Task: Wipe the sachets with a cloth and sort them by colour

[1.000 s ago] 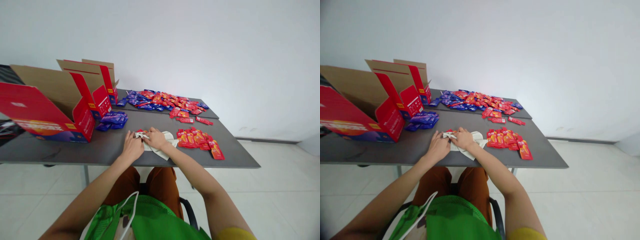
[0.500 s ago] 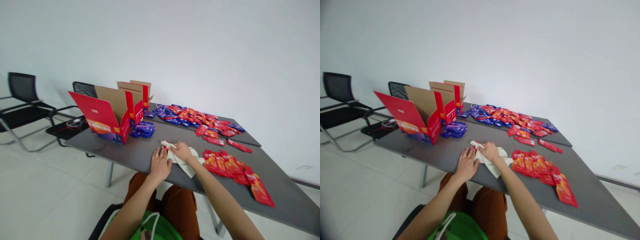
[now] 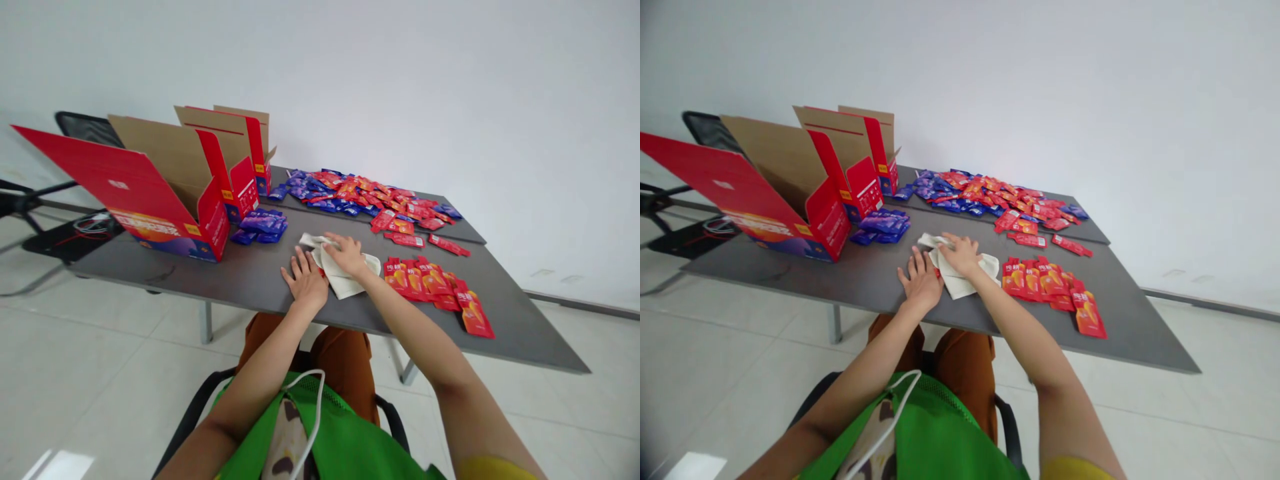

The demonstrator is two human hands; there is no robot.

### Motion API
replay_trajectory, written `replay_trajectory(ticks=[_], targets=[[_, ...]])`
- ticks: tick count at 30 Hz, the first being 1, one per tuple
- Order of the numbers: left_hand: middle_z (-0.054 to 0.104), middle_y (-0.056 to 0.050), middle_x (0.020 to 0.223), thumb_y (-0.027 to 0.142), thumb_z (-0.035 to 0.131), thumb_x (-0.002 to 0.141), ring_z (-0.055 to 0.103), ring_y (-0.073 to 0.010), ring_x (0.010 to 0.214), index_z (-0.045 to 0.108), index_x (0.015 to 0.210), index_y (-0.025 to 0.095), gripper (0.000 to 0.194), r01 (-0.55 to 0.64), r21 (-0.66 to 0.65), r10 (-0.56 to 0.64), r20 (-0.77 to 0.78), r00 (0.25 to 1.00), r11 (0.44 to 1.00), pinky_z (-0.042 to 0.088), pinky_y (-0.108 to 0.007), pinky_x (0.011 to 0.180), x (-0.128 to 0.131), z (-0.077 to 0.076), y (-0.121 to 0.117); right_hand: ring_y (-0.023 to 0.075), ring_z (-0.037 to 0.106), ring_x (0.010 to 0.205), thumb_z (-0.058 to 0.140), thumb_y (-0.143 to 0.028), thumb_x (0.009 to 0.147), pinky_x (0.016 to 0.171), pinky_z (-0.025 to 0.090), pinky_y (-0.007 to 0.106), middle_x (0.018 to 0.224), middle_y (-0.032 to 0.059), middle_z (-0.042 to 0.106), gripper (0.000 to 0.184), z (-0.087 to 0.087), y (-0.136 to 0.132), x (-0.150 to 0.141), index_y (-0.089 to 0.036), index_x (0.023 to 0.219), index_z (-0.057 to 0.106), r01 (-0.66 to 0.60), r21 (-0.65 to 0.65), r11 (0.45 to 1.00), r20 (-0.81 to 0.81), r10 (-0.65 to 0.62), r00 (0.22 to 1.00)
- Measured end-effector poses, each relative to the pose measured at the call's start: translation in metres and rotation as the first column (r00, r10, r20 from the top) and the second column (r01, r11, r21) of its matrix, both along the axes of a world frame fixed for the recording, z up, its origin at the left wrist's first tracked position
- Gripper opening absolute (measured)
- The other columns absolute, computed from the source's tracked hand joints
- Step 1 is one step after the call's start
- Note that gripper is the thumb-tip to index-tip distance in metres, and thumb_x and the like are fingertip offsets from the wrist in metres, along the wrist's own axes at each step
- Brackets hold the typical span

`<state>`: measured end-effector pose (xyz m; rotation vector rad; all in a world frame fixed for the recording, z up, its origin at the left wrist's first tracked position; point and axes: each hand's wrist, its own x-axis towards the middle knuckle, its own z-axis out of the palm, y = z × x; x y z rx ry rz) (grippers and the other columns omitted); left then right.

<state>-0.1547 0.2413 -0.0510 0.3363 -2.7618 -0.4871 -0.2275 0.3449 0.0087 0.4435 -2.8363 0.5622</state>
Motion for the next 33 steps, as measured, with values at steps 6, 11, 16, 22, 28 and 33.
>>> replay_trajectory(ticks=[6, 11, 16, 22, 28, 33], targets=[[0.031, -0.003, 0.158, 0.045, 0.036, 0.095, 0.015, -0.0358, 0.147, 0.043, 0.146, 0.033, 0.053, 0.139, 0.008, -0.139, 0.032, 0.99, 0.99, -0.002, -0.07, 0.112, -0.001, 0.003, -0.033, 0.033, 0.04, 0.122, 0.047, -0.055, 0.091, 0.094, 0.041, 0.052, 0.143, 0.0112, 0.038, 0.06, -0.025, 0.004, 0.038, -0.037, 0.148, 0.039, -0.15, 0.16, 0.976, -0.02, 0.155, 0.988], [0.029, -0.004, 0.158, 0.048, 0.041, 0.094, 0.014, -0.0374, 0.148, 0.041, 0.148, 0.032, 0.056, 0.154, 0.015, -0.155, 0.115, 0.981, 0.988, 0.0, -0.074, 0.109, -0.002, 0.012, -0.036, 0.0314, 0.042, 0.118, 0.046, -0.043, 0.093, 0.096, 0.039, 0.048, 0.139, 0.011, 0.042, 0.051, -0.025, 0.005, 0.035, -0.037, 0.144, 0.046, -0.094, 0.233, 0.968, -0.12, 0.124, 0.985], [0.026, -0.004, 0.16, 0.054, 0.043, 0.092, 0.012, -0.0357, 0.148, 0.035, 0.15, 0.034, 0.062, 0.193, 0.038, -0.197, 0.149, 0.969, 0.98, 0.001, -0.072, 0.111, -0.004, 0.017, -0.04, 0.0321, 0.042, 0.12, 0.043, -0.032, 0.094, 0.092, 0.043, 0.045, 0.135, 0.0122, 0.046, 0.046, -0.021, 0.0, -0.005, -0.034, 0.139, 0.051, -0.001, 0.289, 0.957, -0.164, 0.05, 0.985], [0.034, -0.003, 0.156, 0.057, 0.046, 0.09, 0.018, -0.0343, 0.147, 0.042, 0.146, 0.037, 0.06, 0.183, 0.016, -0.184, 0.024, 0.983, 0.983, 0.003, -0.069, 0.113, 0.002, 0.006, -0.044, 0.0313, 0.049, 0.119, 0.047, -0.027, 0.091, 0.093, 0.046, 0.039, 0.136, 0.024, 0.047, 0.067, -0.003, -0.007, -0.034, -0.005, 0.151, 0.026, 0.083, 0.328, 0.941, -0.137, -0.04, 0.99], [0.051, -0.009, 0.145, 0.055, 0.057, 0.084, 0.03, -0.0305, 0.144, 0.031, 0.152, 0.032, 0.076, 0.138, 0.076, -0.127, -0.126, 0.984, 0.988, 0.008, -0.06, 0.116, 0.006, -0.001, -0.044, 0.0245, 0.057, 0.115, 0.042, -0.036, 0.096, 0.095, 0.044, 0.033, 0.135, 0.0194, 0.053, 0.062, 0.009, 0.009, -0.004, -0.007, 0.15, 0.031, -0.12, 0.238, 0.964, -0.128, 0.154, 0.98], [0.05, -0.018, 0.144, 0.049, 0.063, 0.081, 0.033, -0.0284, 0.143, 0.009, 0.157, 0.016, 0.099, 0.101, 0.142, -0.085, -0.117, 0.989, 0.985, 0.006, -0.054, 0.118, 0.005, 0.003, -0.042, 0.0218, 0.057, 0.116, 0.046, -0.037, 0.096, 0.097, 0.042, 0.031, 0.132, 0.0124, 0.058, 0.051, -0.001, 0.021, 0.025, -0.018, 0.143, 0.048, -0.462, 0.318, 0.828, -0.02, 0.492, 0.87]])
